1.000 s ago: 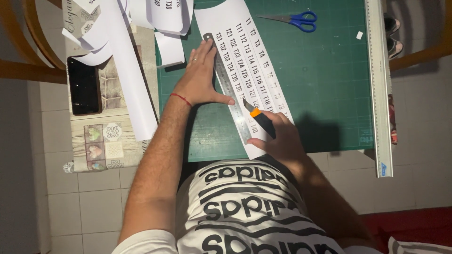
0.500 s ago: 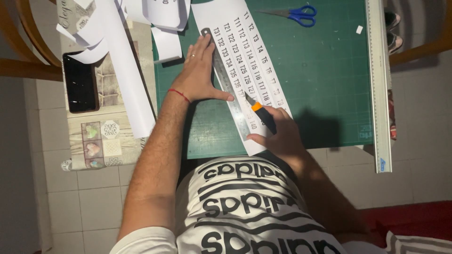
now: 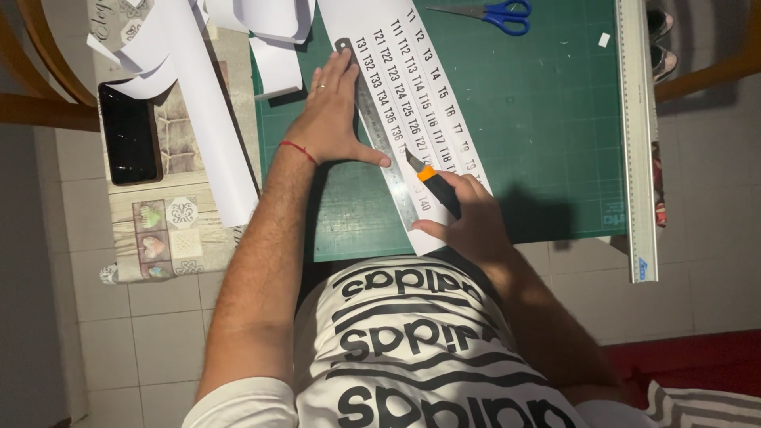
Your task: Cutting printed labels from a sheet of paper using a metal ruler and a utility knife on a cutting mat.
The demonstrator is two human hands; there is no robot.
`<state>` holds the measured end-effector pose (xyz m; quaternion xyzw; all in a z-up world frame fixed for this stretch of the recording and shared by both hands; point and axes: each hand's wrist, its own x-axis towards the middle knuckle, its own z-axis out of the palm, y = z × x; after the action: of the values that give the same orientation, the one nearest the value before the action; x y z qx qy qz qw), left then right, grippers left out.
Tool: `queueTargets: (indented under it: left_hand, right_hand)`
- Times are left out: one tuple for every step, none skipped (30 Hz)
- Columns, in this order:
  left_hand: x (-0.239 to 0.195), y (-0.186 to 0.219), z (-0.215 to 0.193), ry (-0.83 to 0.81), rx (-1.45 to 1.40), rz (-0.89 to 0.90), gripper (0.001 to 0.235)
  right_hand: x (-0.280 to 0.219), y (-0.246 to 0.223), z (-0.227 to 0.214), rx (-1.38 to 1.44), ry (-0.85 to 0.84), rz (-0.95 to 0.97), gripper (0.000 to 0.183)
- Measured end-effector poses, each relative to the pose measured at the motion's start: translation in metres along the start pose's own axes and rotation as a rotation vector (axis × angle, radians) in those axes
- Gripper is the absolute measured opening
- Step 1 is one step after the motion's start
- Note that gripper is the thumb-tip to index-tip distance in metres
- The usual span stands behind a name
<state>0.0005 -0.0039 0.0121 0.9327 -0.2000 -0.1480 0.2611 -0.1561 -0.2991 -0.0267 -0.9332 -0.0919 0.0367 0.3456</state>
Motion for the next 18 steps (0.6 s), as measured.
queueTargets:
  left_hand:
    - [0.0003,-0.0018,0.0017,-0.001,-0.001,0.000,0.177]
    - [0.0007,-0.0036,0.0035,0.006,0.010,0.004,0.178]
    - [0.0013,-0.0052,0.0055,0.012,0.021,0.008,0.178]
    - [0.0018,-0.0045,0.0057,0.010,0.020,0.009,0.178]
    - [0.0018,-0.0042,0.0055,0.004,0.019,0.001,0.179]
    - [0.0017,-0.0038,0.0054,-0.002,0.019,-0.007,0.179]
    - [0.0018,-0.0045,0.0056,-0.002,0.019,-0.007,0.179]
    - [0.0018,-0.0052,0.0060,0.009,0.018,0.001,0.179]
    - [0.0018,-0.0056,0.0069,0.018,0.016,0.010,0.178]
    - [0.0010,-0.0041,0.0059,0.015,0.015,0.010,0.178]
    - [0.0006,-0.0029,0.0043,0.009,0.013,0.006,0.177]
    - [0.0000,-0.0016,0.0028,0.004,0.011,0.002,0.176]
    - [0.0004,-0.0026,0.0032,0.004,0.011,0.002,0.176]
    - [0.0008,-0.0036,0.0037,0.008,0.012,0.006,0.176]
    - [0.0011,-0.0045,0.0044,0.012,0.012,0.009,0.176]
    - [0.0013,-0.0043,0.0044,0.012,0.011,0.009,0.176]
    - [0.0013,-0.0041,0.0043,0.011,0.018,0.009,0.176]
    - [0.0013,-0.0039,0.0043,0.010,0.025,0.009,0.176]
  right_hand:
    - [0.0001,-0.0016,-0.0010,0.000,-0.001,0.001,0.103]
    - [0.0003,-0.0032,-0.0020,0.011,-0.006,0.011,0.103]
    - [0.0004,-0.0045,-0.0030,0.022,-0.010,0.022,0.102]
    - [-0.0001,-0.0023,-0.0023,0.022,-0.011,0.023,0.102]
    - [0.0000,-0.0002,-0.0015,0.022,0.004,-0.005,0.101]
    - [0.0000,0.0019,-0.0008,0.021,0.019,-0.033,0.099]
    - [0.0006,0.0005,-0.0016,0.021,0.020,-0.032,0.099]
    - [0.0013,-0.0007,-0.0025,0.031,-0.006,0.009,0.099]
    - [0.0011,-0.0021,-0.0035,0.042,-0.032,0.053,0.099]
    - [0.0009,-0.0030,-0.0041,0.042,-0.033,0.056,0.099]
    - [0.0016,-0.0038,-0.0047,0.044,-0.041,0.063,0.100]
    - [0.0023,-0.0047,-0.0053,0.046,-0.050,0.070,0.100]
    - [0.0025,-0.0039,-0.0049,0.045,-0.050,0.070,0.100]
    - [0.0027,-0.0031,-0.0045,0.043,-0.057,0.069,0.101]
    - [0.0026,-0.0021,-0.0041,0.041,-0.064,0.069,0.101]
    - [0.0026,-0.0024,-0.0042,0.040,-0.064,0.069,0.101]
    - [0.0023,-0.0029,-0.0040,0.040,-0.061,0.073,0.101]
    - [0.0020,-0.0033,-0.0039,0.040,-0.058,0.076,0.101]
